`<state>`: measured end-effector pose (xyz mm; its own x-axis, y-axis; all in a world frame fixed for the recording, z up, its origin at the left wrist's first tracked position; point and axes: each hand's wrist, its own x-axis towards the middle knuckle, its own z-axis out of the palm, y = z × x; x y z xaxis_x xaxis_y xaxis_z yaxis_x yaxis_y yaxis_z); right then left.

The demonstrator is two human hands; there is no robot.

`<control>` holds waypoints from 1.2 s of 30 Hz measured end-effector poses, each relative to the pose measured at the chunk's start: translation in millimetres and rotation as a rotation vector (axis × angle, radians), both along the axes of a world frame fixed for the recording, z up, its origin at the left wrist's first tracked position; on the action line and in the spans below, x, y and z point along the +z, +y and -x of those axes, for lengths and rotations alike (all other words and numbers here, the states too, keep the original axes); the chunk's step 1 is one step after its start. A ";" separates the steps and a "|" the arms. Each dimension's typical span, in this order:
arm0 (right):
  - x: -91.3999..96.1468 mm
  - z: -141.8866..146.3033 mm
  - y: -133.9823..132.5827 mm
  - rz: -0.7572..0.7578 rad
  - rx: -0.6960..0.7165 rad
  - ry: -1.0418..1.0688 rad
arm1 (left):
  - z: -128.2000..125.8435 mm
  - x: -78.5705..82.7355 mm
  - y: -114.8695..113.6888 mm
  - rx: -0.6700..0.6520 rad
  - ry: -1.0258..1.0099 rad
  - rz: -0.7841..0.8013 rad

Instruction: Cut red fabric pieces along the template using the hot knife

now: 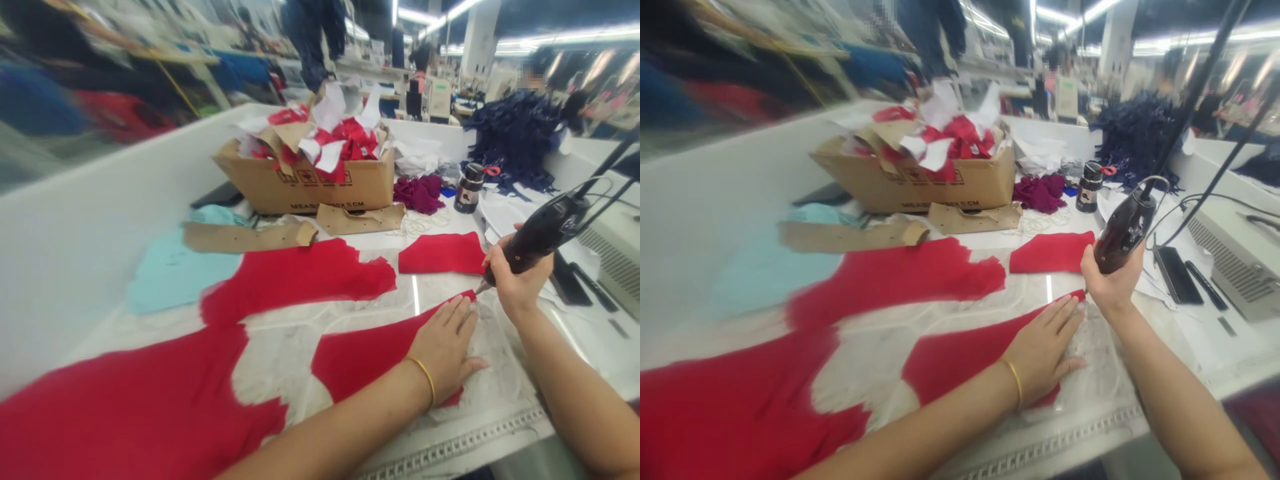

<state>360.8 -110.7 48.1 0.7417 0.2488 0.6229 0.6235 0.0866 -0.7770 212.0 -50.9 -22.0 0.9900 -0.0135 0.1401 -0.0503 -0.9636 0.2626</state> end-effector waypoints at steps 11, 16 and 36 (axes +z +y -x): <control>-1.2 -2.1 2.3 -0.035 0.003 0.002 | -0.7 -5.1 0.2 0.003 -0.038 0.004; -1.5 -0.5 1.2 -0.043 0.005 0.020 | -1.6 -2.6 0.6 -0.012 -0.008 0.016; -11.5 -7.1 5.9 -0.230 0.024 -0.021 | -2.4 -7.1 3.6 -0.029 -0.068 0.001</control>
